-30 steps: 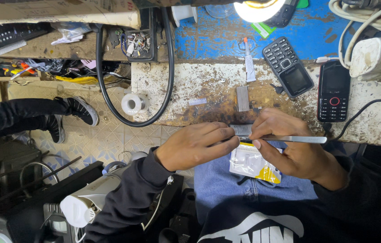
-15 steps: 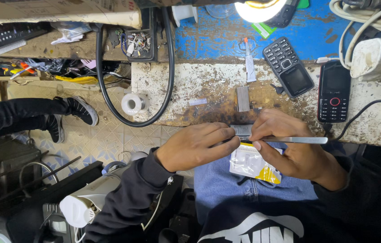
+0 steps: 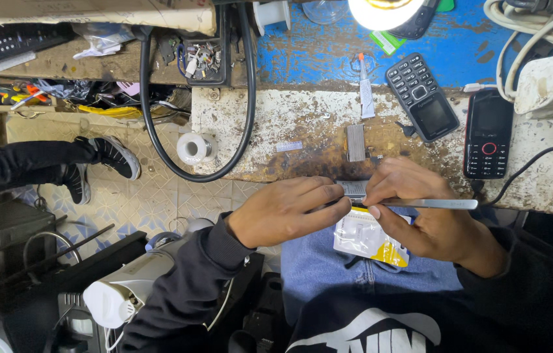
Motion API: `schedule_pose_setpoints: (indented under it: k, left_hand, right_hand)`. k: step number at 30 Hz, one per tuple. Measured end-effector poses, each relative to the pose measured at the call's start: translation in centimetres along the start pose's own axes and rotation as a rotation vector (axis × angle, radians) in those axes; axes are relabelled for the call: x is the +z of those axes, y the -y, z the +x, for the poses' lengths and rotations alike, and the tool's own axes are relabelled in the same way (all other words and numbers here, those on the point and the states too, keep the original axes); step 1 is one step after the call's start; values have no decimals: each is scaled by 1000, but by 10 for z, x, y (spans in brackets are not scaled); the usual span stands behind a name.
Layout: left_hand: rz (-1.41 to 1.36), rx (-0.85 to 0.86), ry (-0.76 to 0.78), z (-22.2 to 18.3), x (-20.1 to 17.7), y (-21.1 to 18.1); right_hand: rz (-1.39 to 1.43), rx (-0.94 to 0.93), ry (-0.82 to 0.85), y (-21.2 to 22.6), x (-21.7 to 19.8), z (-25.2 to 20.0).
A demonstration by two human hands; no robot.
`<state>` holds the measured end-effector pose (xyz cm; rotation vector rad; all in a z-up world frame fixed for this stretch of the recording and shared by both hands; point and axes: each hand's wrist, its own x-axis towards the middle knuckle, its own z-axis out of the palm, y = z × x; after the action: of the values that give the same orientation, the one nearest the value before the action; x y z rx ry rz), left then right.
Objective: The person uses a soldering iron and tweezers to work on the internal components of a mobile phone. They use the tweezers to hold small parts in place while applying heat with the soldering iron to the assembly on a workbench.
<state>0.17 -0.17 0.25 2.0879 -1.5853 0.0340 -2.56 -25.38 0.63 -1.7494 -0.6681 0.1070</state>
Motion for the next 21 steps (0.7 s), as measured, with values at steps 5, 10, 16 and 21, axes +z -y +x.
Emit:
schedule_pose_setpoints:
  k: [5, 10, 16, 21]
  left_hand:
    - [11, 1, -9, 0, -1, 0]
    - [-4, 4, 3, -1, 1, 0]
    - [-3, 3, 2, -1, 1, 0]
    - [-5, -1, 4, -1, 1, 0]
  right_hand:
    - [-2, 14, -3, 1, 0, 0]
    - [-9, 14, -6, 0, 0, 0]
    - [-17, 9, 1, 0, 0, 0]
    - [-39, -7, 15, -2, 0, 0]
